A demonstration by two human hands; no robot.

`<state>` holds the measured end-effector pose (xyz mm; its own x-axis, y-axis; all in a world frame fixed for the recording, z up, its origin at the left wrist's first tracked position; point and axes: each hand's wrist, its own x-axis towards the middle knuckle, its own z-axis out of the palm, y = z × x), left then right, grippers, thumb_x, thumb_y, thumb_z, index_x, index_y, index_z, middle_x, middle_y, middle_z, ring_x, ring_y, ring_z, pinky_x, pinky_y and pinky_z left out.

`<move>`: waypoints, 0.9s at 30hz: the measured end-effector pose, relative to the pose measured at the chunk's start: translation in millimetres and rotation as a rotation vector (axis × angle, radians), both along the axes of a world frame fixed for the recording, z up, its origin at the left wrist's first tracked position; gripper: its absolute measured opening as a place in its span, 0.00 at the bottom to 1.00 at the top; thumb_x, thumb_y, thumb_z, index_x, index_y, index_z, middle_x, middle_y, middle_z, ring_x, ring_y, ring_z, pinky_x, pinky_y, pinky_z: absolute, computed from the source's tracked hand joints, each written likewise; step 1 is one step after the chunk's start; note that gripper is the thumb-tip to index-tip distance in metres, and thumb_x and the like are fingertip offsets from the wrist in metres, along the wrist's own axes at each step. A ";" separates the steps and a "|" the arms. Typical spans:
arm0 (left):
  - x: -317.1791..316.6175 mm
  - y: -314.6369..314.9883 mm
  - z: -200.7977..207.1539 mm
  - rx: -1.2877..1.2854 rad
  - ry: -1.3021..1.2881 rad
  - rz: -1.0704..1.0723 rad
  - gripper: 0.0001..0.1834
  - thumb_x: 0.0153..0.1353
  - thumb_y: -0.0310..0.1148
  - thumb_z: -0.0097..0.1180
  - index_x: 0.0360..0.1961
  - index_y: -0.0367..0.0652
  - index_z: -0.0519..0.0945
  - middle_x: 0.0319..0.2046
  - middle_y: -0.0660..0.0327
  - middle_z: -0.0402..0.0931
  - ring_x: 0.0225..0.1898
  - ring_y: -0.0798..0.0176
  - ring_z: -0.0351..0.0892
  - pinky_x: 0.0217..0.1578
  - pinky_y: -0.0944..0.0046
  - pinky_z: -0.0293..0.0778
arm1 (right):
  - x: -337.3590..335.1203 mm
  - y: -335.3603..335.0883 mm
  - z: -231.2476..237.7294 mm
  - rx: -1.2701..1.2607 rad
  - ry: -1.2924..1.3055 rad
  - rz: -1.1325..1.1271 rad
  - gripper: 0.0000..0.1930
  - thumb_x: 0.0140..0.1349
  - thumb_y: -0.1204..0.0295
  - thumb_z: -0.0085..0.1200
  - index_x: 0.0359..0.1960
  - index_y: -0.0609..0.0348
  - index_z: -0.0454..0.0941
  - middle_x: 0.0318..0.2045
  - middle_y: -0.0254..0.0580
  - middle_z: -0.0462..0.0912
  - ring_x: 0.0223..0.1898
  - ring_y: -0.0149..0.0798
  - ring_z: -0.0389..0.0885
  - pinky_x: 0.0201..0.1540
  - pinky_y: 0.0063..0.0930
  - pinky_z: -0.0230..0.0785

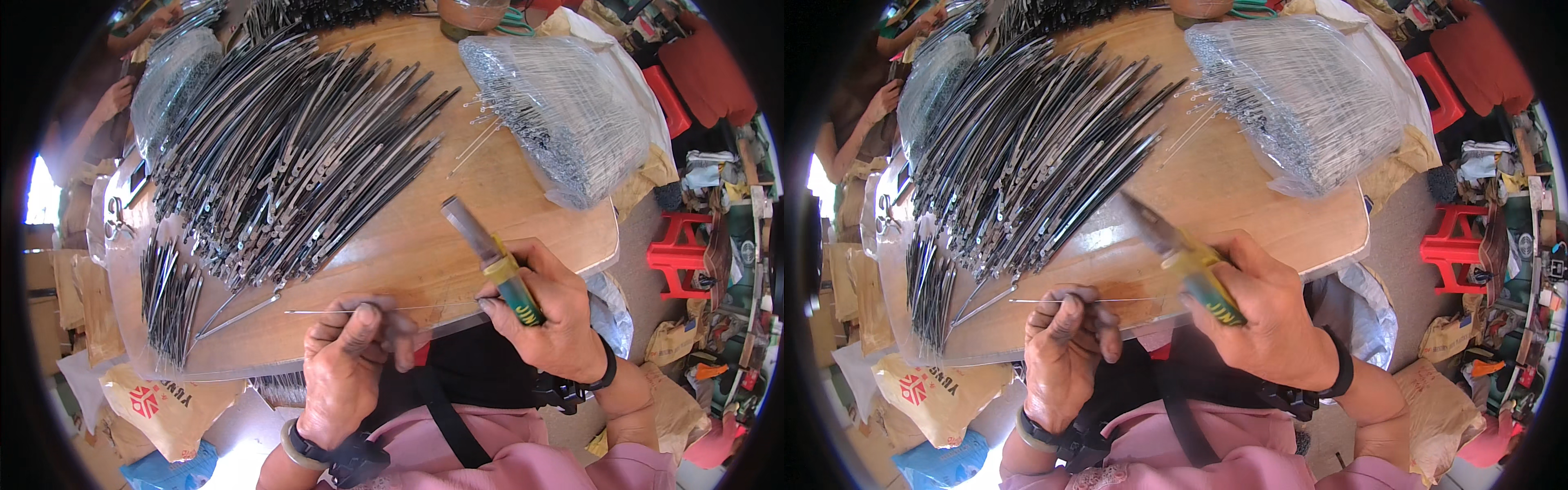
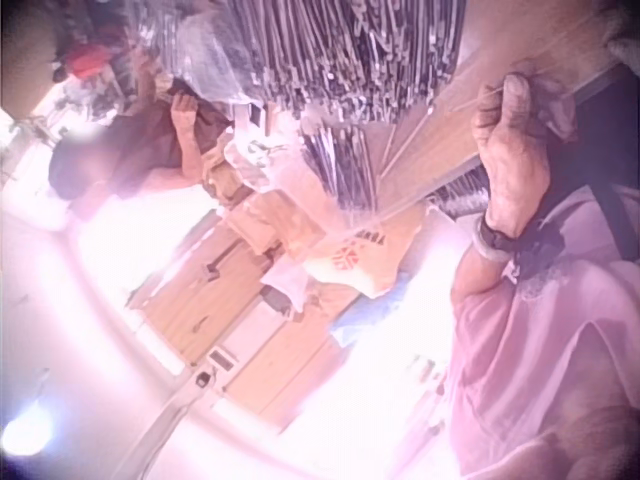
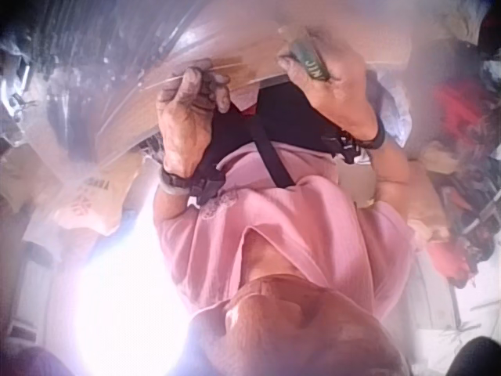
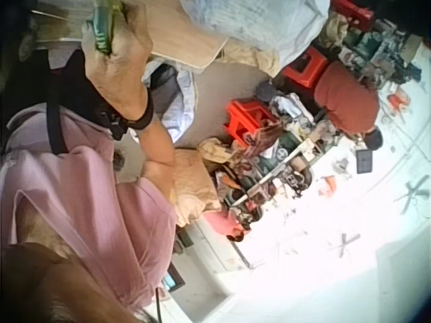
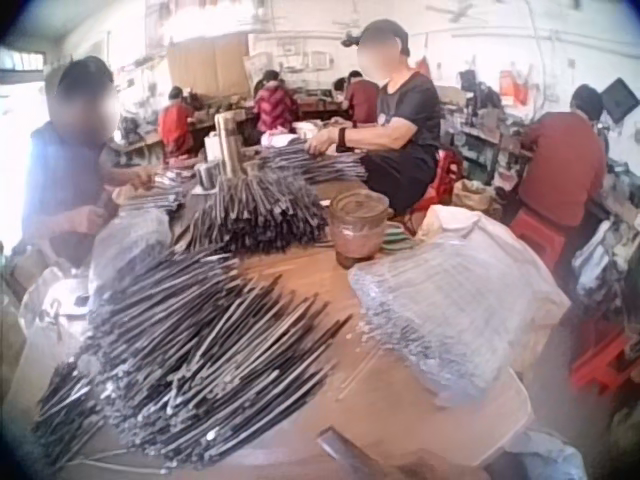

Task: The person uses pliers to cut or trim thin metal rods. They pick up several rods from a large pile on a wooden table, align them, and use the pliers to clip them individually.

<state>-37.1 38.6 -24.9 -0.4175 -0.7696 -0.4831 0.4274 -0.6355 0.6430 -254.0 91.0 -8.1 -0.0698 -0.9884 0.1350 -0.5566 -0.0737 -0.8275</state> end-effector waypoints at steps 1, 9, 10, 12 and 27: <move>-1.3 1.4 2.0 -0.028 -0.054 0.030 0.14 0.66 0.35 0.54 0.43 0.33 0.76 0.30 0.46 0.80 0.21 0.56 0.77 0.22 0.63 0.73 | 0.0 1.4 -1.9 0.013 -0.098 -0.054 0.07 0.51 0.77 0.63 0.30 0.68 0.80 0.40 0.51 0.79 0.34 0.42 0.80 0.37 0.29 0.72; -13.5 -10.5 17.3 -0.250 -0.033 -0.159 0.10 0.67 0.28 0.52 0.43 0.31 0.78 0.35 0.45 0.82 0.25 0.58 0.79 0.29 0.61 0.77 | -10.5 18.2 -27.2 0.044 -0.400 -0.116 0.08 0.54 0.77 0.63 0.35 0.63 0.83 0.40 0.45 0.81 0.37 0.38 0.80 0.41 0.27 0.70; -17.0 -12.3 17.4 -0.238 0.001 -0.153 0.10 0.66 0.28 0.52 0.43 0.31 0.78 0.35 0.45 0.82 0.25 0.59 0.80 0.30 0.61 0.78 | -9.0 17.7 -25.7 0.001 -0.424 -0.107 0.08 0.54 0.75 0.65 0.36 0.62 0.83 0.40 0.45 0.82 0.37 0.36 0.81 0.41 0.26 0.70; -20.2 -10.1 12.0 -0.254 0.007 -0.163 0.10 0.66 0.28 0.53 0.43 0.31 0.78 0.36 0.45 0.82 0.26 0.59 0.80 0.31 0.62 0.78 | -6.2 22.4 -24.8 0.070 -0.560 -0.173 0.08 0.56 0.74 0.64 0.33 0.65 0.81 0.41 0.47 0.79 0.39 0.35 0.77 0.44 0.27 0.69; -29.2 -28.5 20.1 -0.348 -0.171 -0.178 0.07 0.63 0.22 0.53 0.41 0.29 0.78 0.34 0.44 0.82 0.25 0.58 0.82 0.28 0.66 0.77 | -15.1 30.2 -40.7 0.075 -0.832 -0.324 0.10 0.56 0.74 0.65 0.36 0.67 0.81 0.41 0.44 0.78 0.38 0.30 0.76 0.40 0.22 0.69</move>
<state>-66.3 10.1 -4.8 -0.4955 -0.8218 -0.2814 0.1993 -0.4228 0.8840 -269.1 121.2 -48.9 -0.3938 -0.9072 -0.1482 0.2417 0.0533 -0.9689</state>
